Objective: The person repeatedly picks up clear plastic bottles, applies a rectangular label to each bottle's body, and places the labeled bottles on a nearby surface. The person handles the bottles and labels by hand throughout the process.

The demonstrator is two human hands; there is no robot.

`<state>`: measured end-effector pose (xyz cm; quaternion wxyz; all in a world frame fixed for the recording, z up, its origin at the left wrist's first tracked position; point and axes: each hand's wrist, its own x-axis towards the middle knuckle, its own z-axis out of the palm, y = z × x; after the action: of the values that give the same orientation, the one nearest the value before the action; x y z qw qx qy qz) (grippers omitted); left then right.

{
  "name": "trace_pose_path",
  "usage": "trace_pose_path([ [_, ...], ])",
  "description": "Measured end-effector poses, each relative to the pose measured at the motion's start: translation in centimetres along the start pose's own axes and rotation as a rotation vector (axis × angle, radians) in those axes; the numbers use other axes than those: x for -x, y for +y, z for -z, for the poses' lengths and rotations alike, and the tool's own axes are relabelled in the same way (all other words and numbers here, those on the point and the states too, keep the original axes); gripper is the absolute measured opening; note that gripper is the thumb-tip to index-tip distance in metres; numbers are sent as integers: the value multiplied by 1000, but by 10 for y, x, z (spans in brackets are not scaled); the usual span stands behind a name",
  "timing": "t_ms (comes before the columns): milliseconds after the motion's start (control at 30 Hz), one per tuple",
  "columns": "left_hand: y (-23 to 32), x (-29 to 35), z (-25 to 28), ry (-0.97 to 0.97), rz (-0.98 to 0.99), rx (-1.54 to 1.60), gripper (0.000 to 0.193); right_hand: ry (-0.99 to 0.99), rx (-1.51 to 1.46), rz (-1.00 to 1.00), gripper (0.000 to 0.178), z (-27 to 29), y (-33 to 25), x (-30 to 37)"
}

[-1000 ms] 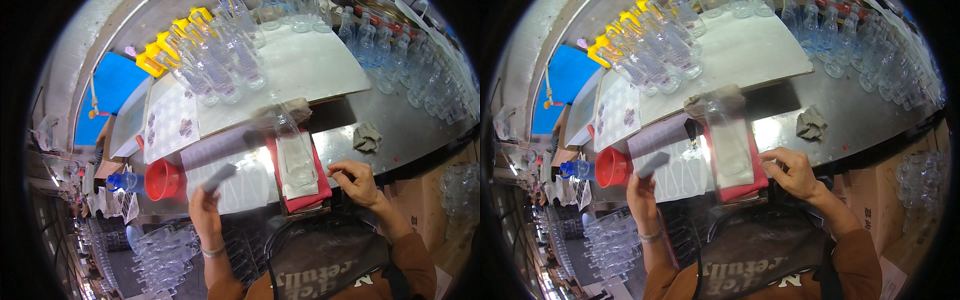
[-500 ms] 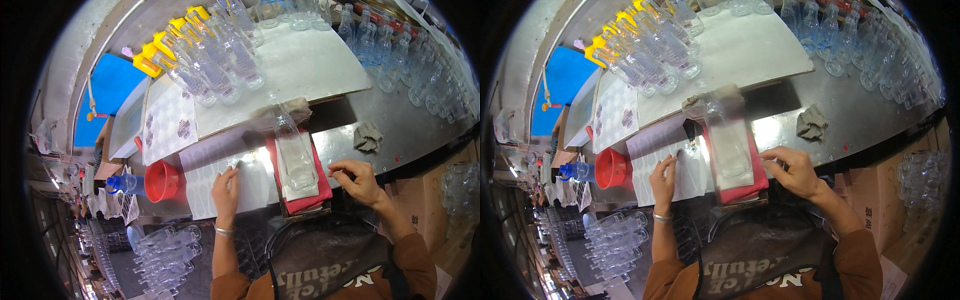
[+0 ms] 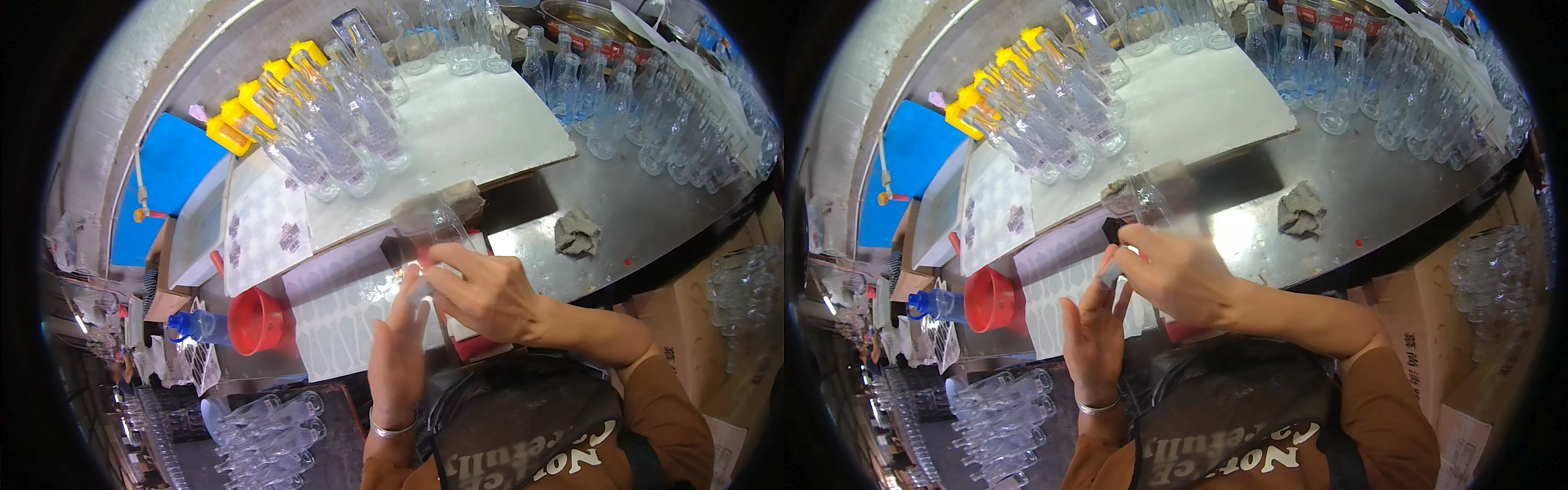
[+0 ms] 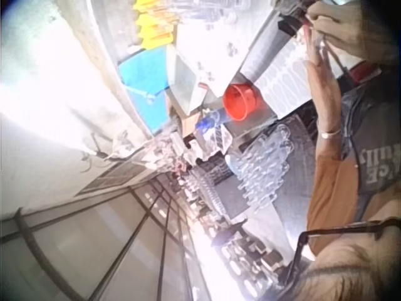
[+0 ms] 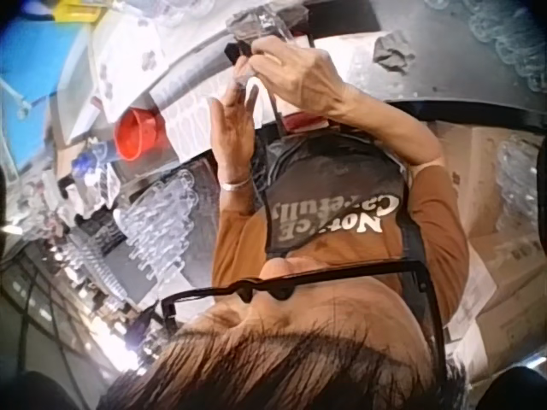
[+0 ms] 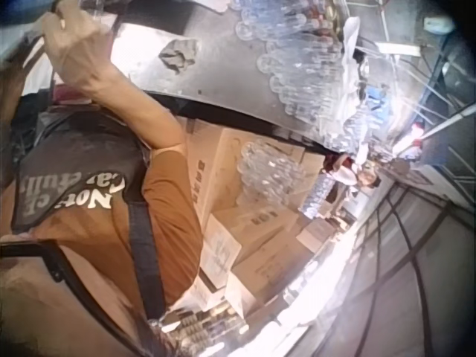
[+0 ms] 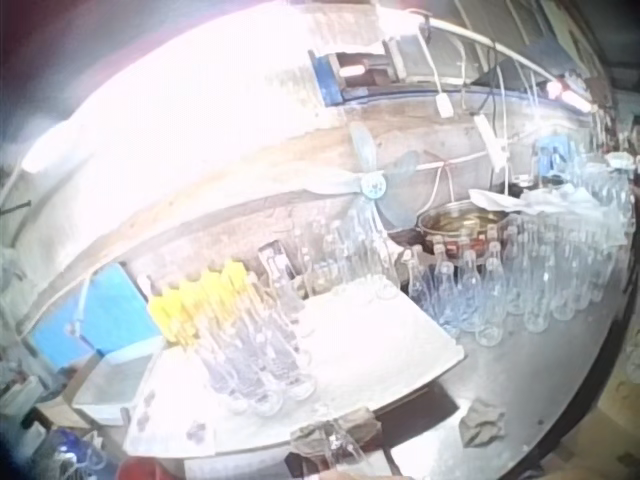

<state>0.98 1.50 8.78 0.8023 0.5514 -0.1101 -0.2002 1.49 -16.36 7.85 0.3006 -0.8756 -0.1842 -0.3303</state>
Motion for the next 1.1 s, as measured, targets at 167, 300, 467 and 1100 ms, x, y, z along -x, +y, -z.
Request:
trace_pose_path([
  [167,11,15,-10,-75,3,-488,79,-156,-161,-145,19,40,-2,26],
  [300,-29,-8,14,-13,-87,-303,76,-345,-514,-390,15,56,15,24],
  [467,-64,-39,17,-45,-19,-311,87,-293,-520,-410,15,13,46,16],
  [1100,-73,-52,-3,-66,-311,-936,70,-343,-792,-827,43,1,61,51],
])
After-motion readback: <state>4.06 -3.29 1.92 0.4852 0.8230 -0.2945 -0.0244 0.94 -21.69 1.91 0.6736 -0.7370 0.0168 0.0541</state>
